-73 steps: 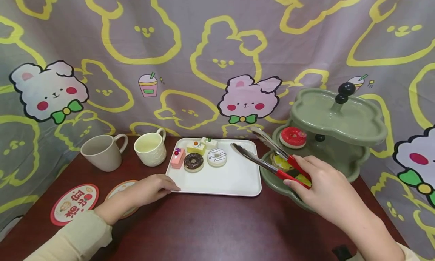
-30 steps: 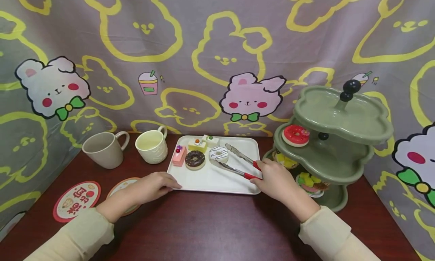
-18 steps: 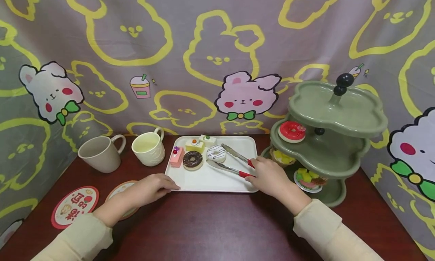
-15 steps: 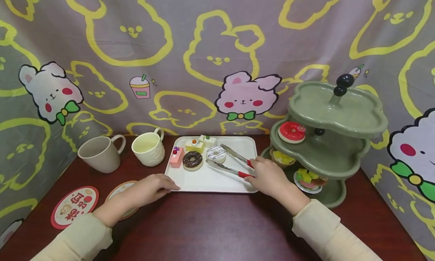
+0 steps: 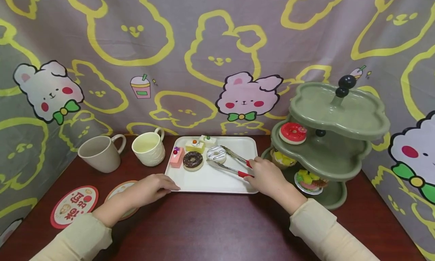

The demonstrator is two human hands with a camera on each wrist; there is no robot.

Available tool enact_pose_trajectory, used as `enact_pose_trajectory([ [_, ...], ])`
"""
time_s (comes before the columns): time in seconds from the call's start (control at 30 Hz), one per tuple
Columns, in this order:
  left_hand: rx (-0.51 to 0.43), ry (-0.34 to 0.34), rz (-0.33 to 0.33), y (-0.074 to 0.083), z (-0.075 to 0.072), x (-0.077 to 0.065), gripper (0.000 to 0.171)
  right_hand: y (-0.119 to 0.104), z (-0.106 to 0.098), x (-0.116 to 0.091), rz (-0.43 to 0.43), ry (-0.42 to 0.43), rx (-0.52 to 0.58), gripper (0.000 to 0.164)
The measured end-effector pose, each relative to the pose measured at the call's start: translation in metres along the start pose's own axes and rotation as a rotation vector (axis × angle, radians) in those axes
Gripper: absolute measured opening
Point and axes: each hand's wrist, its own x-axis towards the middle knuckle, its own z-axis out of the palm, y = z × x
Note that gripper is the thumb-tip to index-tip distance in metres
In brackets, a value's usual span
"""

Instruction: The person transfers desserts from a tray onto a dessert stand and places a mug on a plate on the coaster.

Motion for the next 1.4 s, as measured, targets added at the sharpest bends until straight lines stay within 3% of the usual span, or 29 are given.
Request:
enact_pose_trajectory([
  [0.87, 0.0, 0.0, 0.002, -0.001, 0.001, 0.0, 0.027, -0.001, 0.007, -0.001, -0.008, 0.039, -0.007, 0.046],
  [1.07, 0.002, 0.001, 0.009, -0.001, 0.001, 0.001, 0.027, -0.001, 0.005, -0.004, -0.031, 0.078, 0.005, 0.045],
  [1.4, 0.0, -0.003, 0.006, -0.001, 0.002, 0.001, 0.027, -0.003, -0.004, -0.013, -0.025, 0.064, 0.004, 0.049],
])
